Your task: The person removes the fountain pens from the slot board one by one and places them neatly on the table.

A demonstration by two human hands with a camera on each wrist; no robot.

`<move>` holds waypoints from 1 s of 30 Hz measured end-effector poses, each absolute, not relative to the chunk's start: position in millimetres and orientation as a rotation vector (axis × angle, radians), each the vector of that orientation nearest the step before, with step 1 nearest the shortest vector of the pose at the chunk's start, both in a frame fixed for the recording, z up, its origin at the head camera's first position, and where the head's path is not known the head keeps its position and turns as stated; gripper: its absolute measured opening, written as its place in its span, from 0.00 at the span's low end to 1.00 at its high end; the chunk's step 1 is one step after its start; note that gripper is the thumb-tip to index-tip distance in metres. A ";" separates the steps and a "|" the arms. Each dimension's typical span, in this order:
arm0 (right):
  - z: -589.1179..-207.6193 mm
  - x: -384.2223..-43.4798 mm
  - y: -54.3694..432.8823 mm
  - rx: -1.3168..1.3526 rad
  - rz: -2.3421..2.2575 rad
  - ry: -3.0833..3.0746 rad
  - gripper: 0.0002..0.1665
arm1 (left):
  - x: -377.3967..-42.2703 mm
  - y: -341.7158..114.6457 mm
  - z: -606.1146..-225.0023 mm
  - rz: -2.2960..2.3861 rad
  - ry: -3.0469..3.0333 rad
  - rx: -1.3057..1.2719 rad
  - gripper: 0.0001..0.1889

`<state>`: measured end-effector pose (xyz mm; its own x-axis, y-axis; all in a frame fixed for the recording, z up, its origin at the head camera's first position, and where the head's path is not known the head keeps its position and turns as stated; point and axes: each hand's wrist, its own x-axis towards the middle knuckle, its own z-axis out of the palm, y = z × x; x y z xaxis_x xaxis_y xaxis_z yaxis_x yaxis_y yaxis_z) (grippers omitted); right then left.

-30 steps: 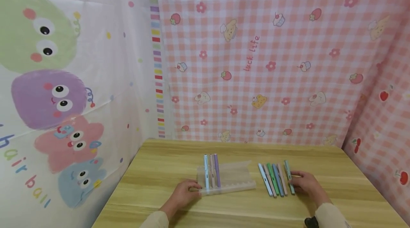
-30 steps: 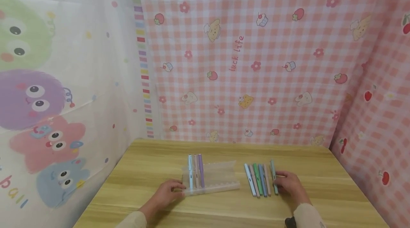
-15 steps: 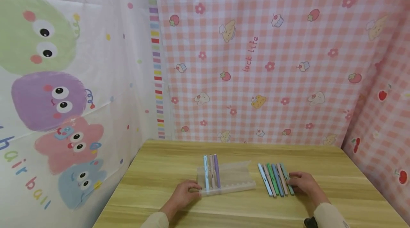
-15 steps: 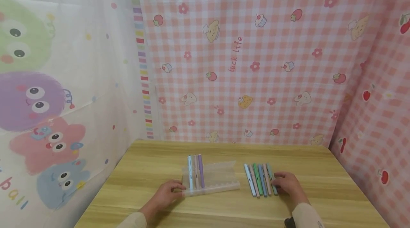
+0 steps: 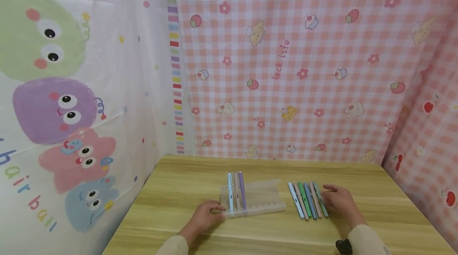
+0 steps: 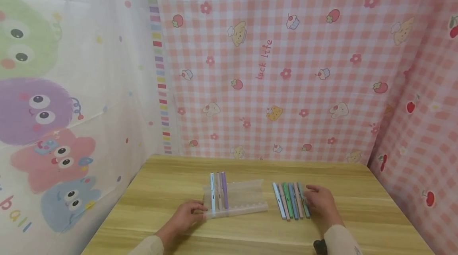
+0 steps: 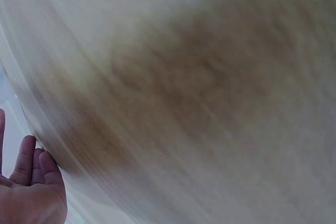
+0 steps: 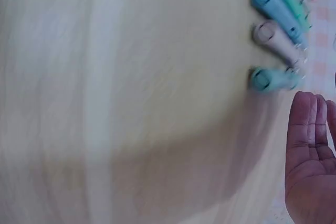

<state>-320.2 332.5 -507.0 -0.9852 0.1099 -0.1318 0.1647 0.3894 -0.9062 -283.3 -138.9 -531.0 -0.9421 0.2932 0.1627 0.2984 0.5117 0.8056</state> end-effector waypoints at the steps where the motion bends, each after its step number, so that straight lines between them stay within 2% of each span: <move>1: -503.9 -320.3 329.5 0.246 -1.689 2.582 0.30 | -283.1 -139.0 -530.6 -1.451 -2.725 -0.536 0.09; 13: -490.8 -329.1 262.8 0.172 -1.787 2.547 0.27 | -283.3 -140.2 -530.0 -1.434 -2.735 -0.520 0.09; 30: -504.9 -316.6 158.0 -0.086 -1.943 2.400 0.20 | -282.8 -139.2 -530.9 -1.442 -2.704 -0.566 0.09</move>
